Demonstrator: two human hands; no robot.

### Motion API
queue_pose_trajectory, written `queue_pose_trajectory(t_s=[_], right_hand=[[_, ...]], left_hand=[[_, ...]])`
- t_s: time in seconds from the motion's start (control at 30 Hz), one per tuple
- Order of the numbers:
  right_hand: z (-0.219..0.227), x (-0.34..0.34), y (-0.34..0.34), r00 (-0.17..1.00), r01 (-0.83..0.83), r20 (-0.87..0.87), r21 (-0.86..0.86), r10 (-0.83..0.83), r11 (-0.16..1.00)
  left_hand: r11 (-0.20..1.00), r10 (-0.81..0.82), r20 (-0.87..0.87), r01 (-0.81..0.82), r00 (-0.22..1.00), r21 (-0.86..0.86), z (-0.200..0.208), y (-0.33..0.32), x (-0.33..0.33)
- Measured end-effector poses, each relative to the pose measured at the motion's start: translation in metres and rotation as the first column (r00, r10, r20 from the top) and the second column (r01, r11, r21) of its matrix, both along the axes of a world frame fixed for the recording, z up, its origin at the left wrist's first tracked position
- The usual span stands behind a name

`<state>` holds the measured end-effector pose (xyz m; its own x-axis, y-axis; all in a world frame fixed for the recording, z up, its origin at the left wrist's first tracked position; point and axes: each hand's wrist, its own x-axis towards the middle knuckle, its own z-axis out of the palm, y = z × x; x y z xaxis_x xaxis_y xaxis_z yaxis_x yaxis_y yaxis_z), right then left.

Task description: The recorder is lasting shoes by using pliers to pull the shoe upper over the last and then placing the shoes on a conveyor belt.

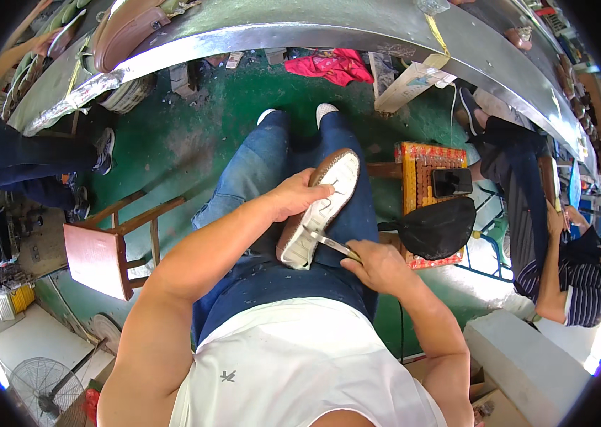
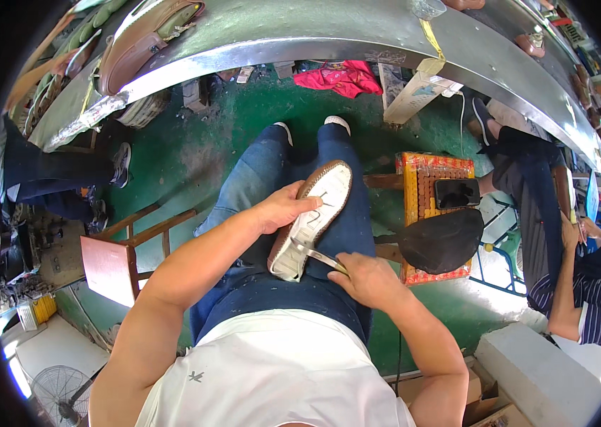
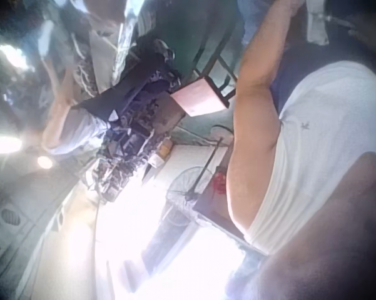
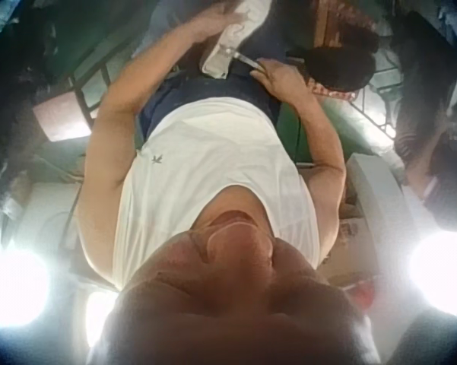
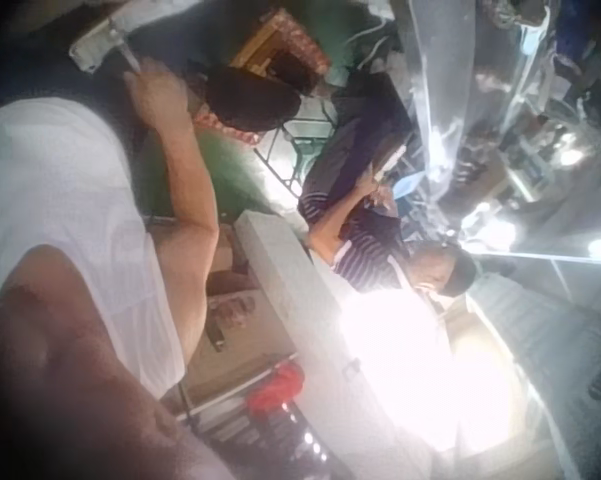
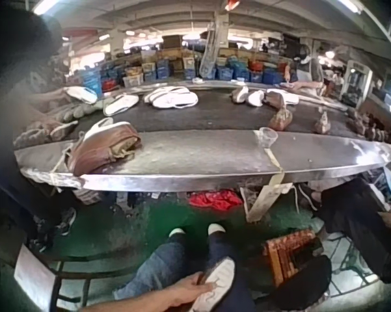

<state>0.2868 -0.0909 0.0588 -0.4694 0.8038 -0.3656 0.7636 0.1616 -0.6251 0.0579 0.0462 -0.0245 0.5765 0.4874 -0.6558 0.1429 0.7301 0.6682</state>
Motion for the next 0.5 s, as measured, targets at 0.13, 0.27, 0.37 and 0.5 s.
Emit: queue_pose_trajectory(t_s=[0.13, 0.27, 0.37, 0.5], right_hand=[[-0.011, 0.01, -0.014, 0.991, 0.128, -0.001, -0.226, -0.132, 0.966], [-0.007, 0.004, -0.021, 0.997, 0.07, 0.026, -0.041, -0.069, 0.997], [0.011, -0.01, -0.027, 0.996, 0.009, 0.083, 0.101, -0.018, 0.995], [0.012, -0.01, -0.032, 0.98, -0.054, 0.19, -0.043, 0.062, 0.998]], left_hand=[[0.965, -0.13, 0.128, 0.095, 0.983, 0.244, 0.007, -0.037, -0.02], [0.976, 0.009, 0.11, -0.033, 0.994, 0.216, 0.001, -0.05, -0.02], [0.946, 0.07, -0.012, -0.063, 0.997, 0.317, -0.007, -0.058, -0.012], [0.902, 0.117, -0.015, -0.1, 0.993, 0.42, -0.015, -0.071, -0.011]])
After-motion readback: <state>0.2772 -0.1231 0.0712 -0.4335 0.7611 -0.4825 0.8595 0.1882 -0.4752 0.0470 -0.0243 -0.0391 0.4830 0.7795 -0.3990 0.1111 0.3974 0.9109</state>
